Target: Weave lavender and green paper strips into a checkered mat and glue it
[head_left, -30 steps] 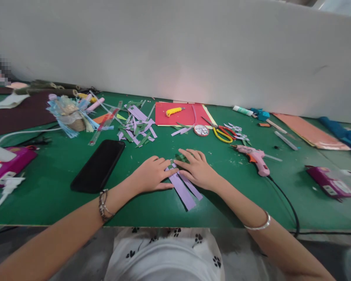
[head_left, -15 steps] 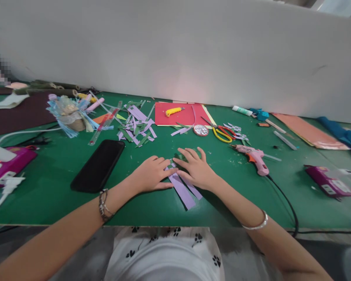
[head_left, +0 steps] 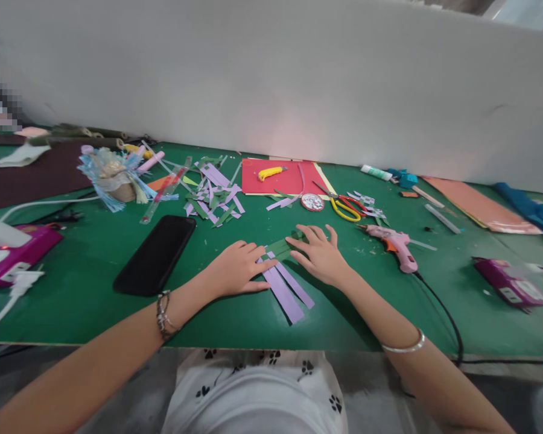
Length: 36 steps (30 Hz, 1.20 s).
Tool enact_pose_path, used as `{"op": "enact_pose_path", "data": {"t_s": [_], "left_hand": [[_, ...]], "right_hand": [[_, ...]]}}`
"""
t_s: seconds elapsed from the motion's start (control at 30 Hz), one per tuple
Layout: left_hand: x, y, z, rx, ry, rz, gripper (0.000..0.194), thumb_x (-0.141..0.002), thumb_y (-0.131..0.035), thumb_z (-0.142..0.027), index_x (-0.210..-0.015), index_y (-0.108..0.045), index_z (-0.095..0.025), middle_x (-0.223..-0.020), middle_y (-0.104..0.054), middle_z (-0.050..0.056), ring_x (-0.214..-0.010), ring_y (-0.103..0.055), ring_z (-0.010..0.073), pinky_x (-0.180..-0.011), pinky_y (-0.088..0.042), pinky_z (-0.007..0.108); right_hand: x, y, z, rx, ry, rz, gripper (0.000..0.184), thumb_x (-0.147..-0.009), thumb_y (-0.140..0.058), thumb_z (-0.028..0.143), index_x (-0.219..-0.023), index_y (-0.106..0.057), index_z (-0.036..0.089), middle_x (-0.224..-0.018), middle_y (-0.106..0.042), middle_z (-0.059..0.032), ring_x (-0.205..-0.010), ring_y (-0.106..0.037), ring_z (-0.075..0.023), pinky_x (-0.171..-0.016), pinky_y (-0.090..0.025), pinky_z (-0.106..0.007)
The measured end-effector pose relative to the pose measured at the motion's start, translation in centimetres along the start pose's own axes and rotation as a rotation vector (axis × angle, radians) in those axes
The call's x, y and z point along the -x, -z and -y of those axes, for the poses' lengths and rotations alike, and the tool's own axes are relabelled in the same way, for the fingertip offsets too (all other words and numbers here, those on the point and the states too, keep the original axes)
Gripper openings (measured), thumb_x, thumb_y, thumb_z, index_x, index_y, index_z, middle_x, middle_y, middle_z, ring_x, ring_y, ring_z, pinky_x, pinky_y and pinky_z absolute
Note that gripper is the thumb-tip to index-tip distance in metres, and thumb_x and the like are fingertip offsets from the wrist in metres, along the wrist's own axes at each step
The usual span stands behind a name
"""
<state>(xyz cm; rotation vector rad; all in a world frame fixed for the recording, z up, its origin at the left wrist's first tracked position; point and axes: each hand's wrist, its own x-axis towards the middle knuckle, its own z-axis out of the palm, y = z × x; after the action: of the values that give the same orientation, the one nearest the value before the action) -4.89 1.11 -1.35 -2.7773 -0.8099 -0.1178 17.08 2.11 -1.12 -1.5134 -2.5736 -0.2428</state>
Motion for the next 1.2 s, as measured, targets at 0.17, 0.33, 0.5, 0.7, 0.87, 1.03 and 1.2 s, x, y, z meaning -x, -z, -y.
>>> {"op": "enact_pose_path", "data": {"t_s": [0.17,0.33,0.5,0.7,0.87,1.03,1.2], "left_hand": [[0.0,-0.1,0.1,0.005,-0.006,-0.017,0.042,-0.086,-0.039,-0.048,-0.116,-0.054,-0.023,-0.089,-0.058,0.009,-0.077,-0.053,0.0198,-0.066,-0.032,0.030],[0.0,-0.1,0.1,0.000,-0.010,-0.029,0.041,-0.086,-0.039,-0.048,-0.115,-0.055,-0.023,-0.087,-0.059,0.009,-0.077,-0.053,0.0197,-0.066,-0.032,0.030],[-0.1,0.0,0.0,-0.012,-0.008,-0.024,0.042,-0.086,-0.040,-0.048,-0.116,-0.054,-0.022,-0.087,-0.059,0.009,-0.076,-0.053,0.0202,-0.064,-0.032,0.030],[-0.1,0.0,0.1,-0.007,-0.009,-0.021,0.042,-0.086,-0.039,-0.047,-0.115,-0.055,-0.022,-0.088,-0.059,0.009,-0.076,-0.053,0.0200,-0.065,-0.033,0.030],[-0.1,0.0,0.1,0.002,0.001,-0.014,0.042,-0.087,-0.039,-0.047,-0.114,-0.055,-0.020,-0.089,-0.060,0.009,-0.077,-0.054,0.0202,-0.066,-0.034,0.031],[0.0,-0.3,0.4,0.020,0.008,-0.024,0.042,-0.087,-0.038,-0.045,-0.111,-0.056,-0.016,-0.090,-0.060,0.009,-0.078,-0.055,0.0201,-0.067,-0.036,0.031],[0.2,-0.5,0.9,0.104,0.044,-0.108,0.040,-0.090,-0.032,-0.042,-0.103,-0.059,-0.015,-0.089,-0.061,0.009,-0.079,-0.056,0.0198,-0.068,-0.038,0.031]], "right_hand": [[0.0,-0.1,-1.1,0.032,-0.074,-0.034,0.034,-0.087,-0.036,0.038,-0.105,-0.063,0.028,-0.122,-0.052,-0.0092,-0.111,-0.043,-0.0255,-0.097,-0.018,-0.056],[0.0,-0.3,-2.3,0.055,-0.112,-0.119,0.028,-0.085,-0.040,0.033,-0.095,-0.066,0.026,-0.115,-0.057,-0.0088,-0.105,-0.047,-0.0243,-0.095,-0.021,-0.053],[-0.1,0.1,-3.3,-0.182,-0.191,-0.245,0.023,-0.082,-0.044,0.020,-0.080,-0.067,0.021,-0.084,-0.066,-0.0059,-0.081,-0.059,-0.0173,-0.085,-0.038,-0.038],[-0.1,0.4,-3.4,-0.382,-0.257,-0.262,0.015,-0.075,-0.051,0.016,-0.067,-0.065,0.019,-0.069,-0.066,-0.0038,-0.063,-0.059,-0.0154,-0.063,-0.044,-0.027],[-0.1,0.8,-2.8,-0.407,-0.337,-0.233,0.014,-0.069,-0.057,0.017,-0.056,-0.058,0.019,-0.057,-0.062,-0.0013,-0.053,-0.054,-0.0132,-0.053,-0.039,-0.023],[-0.1,1.3,-2.2,-0.447,-0.378,-0.210,0.017,-0.067,-0.061,0.020,-0.052,-0.053,0.019,-0.052,-0.058,0.0006,-0.048,-0.051,-0.0113,-0.050,-0.035,-0.022],[0.0,1.5,-2.2,-0.494,-0.350,-0.201,0.028,-0.074,-0.057,0.031,-0.050,-0.049,0.019,-0.040,-0.049,0.0037,-0.038,-0.045,-0.0091,-0.046,-0.033,-0.021]]}}
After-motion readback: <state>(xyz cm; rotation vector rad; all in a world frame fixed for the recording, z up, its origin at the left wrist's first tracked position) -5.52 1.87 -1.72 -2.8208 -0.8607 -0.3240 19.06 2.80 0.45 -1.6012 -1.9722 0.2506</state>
